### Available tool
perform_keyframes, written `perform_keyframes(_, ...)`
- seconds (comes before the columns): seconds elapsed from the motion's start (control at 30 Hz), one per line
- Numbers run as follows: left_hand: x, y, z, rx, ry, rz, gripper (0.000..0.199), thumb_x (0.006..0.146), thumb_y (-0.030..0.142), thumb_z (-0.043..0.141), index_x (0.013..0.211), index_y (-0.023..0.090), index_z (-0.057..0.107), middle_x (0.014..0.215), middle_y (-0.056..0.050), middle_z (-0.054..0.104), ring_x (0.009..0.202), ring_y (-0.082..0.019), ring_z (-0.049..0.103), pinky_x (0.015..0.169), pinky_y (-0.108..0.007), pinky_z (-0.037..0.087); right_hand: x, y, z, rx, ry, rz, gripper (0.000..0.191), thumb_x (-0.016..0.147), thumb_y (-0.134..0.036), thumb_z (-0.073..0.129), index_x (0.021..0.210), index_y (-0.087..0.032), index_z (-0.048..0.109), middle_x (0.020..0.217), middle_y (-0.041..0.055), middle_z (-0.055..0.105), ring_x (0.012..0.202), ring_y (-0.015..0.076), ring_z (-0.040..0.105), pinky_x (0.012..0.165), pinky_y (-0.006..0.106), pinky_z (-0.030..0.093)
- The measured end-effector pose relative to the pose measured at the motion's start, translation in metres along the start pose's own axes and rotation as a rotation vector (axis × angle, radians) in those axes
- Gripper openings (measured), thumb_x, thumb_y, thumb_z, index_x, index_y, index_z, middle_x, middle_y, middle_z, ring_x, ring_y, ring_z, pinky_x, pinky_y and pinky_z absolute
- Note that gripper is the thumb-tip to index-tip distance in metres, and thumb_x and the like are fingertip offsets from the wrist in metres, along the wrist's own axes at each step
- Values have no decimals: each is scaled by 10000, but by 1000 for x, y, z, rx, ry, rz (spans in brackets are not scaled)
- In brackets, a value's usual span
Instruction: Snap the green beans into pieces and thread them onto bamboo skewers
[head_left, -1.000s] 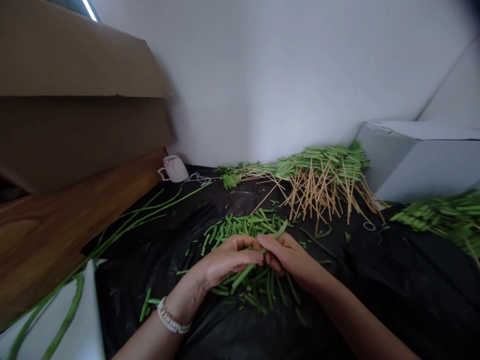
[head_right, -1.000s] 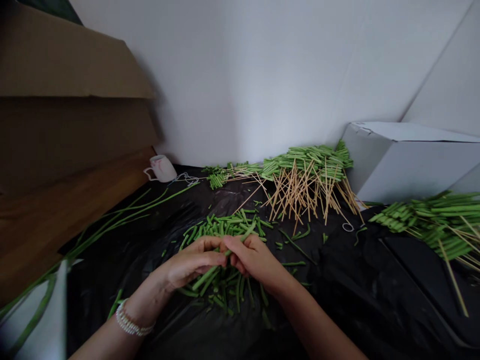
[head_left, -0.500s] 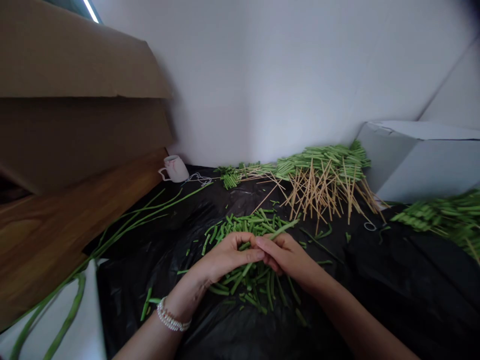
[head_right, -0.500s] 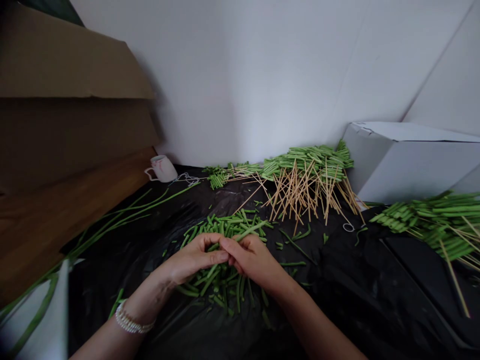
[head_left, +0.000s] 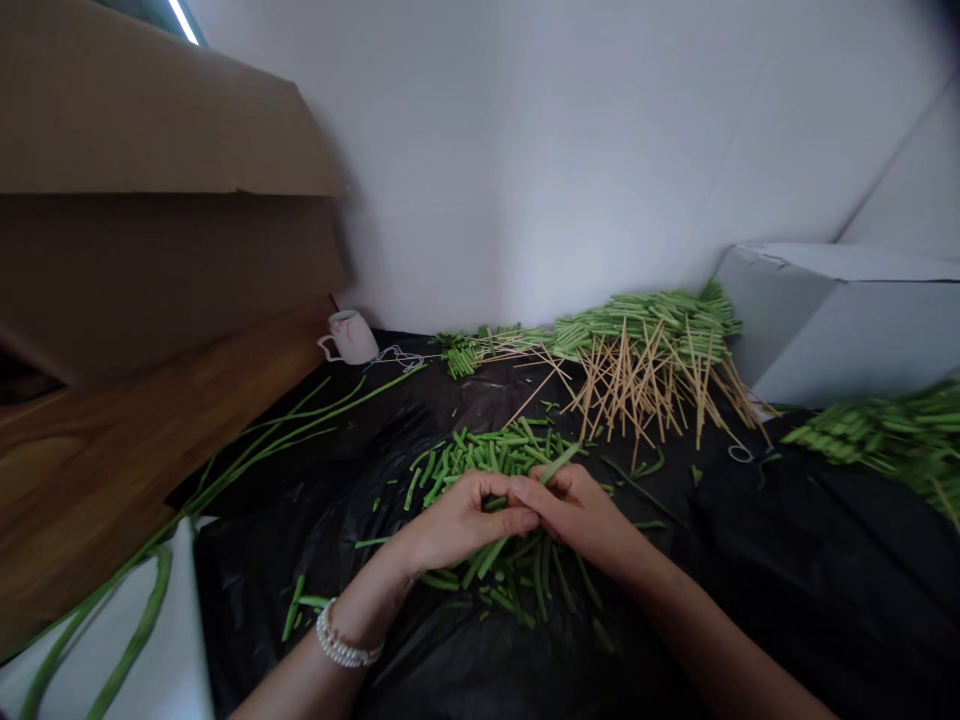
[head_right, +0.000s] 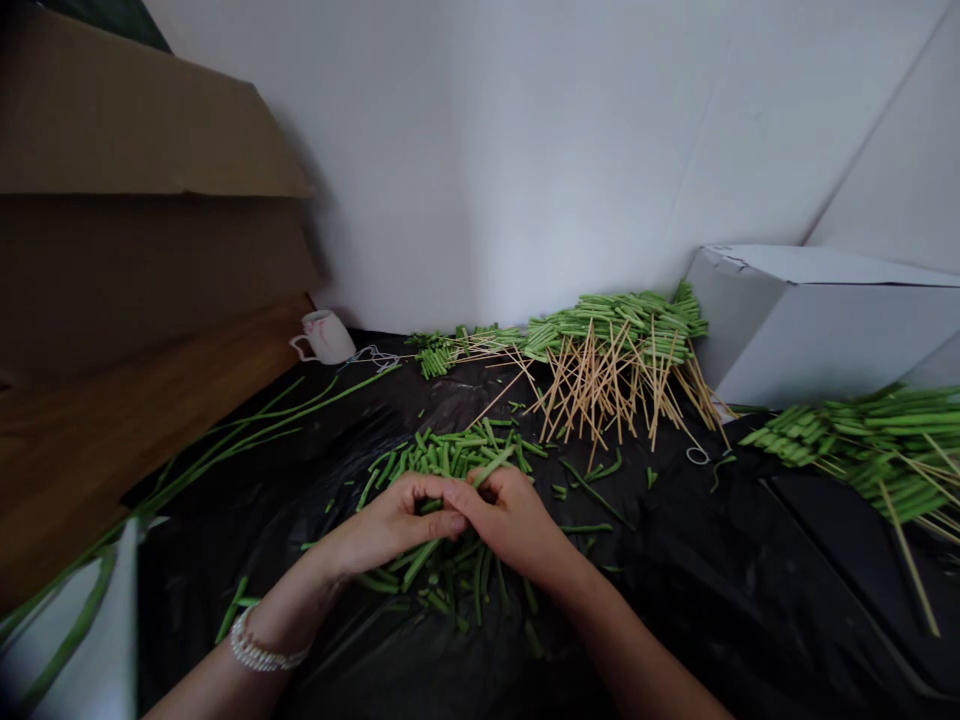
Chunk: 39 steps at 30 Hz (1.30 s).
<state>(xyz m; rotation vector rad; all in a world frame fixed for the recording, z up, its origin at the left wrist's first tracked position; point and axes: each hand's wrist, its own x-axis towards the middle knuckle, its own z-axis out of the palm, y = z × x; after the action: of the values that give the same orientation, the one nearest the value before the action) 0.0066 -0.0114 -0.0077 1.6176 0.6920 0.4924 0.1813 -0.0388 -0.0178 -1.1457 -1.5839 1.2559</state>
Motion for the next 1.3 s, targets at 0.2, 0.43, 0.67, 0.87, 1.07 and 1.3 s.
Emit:
perform_keyframes(0.2,1,4,4,38,116,74,267,845,381,667,748,141,728,796,-53,697,806,-179,598,782,-267,439,1,3,-2,57,-24,42,490,885,-575,518,591,-185,555,449,-59,404,425,79,348,440,244,249)
perform_keyframes(0.43,1,3,5,-256,255,97,373,845,485,645,751,125,671,643,-5,586,454,-46,305,445,-198,208,1,3,5,506,8,12,438,878,-544,557,620,-190,535,487,-41,494,448,79,409,463,224,297)
perform_keyframes(0.67,3,4,1,-570,293,38,395,885,493,575,680,162,509,518,63,380,431,-53,264,427,-186,194,-7,-3,6,246,-184,29,470,900,-551,521,592,-196,501,470,-61,438,422,70,364,437,225,278)
perform_keyframes(0.87,1,-2,8,-330,258,-45,355,671,393,825,872,136,684,694,4,604,574,-81,496,547,-193,374,-10,0,11,-19,-307,15,378,884,-430,592,607,-187,508,535,-62,406,488,68,352,449,227,248)
perform_keyframes(1.07,1,0,5,-374,335,-65,284,715,372,789,810,149,643,706,15,593,518,-46,422,484,-171,287,-7,1,9,-57,-213,12,498,915,-498,511,522,-191,499,462,-52,395,449,81,351,465,249,273)
perform_keyframes(1.3,0,10,-2,-258,292,-91,202,824,326,630,774,131,653,527,47,421,479,-65,304,452,-215,174,-6,-1,-3,-452,449,-424,246,984,-259,377,1046,-186,604,938,76,655,860,188,611,746,293,450)
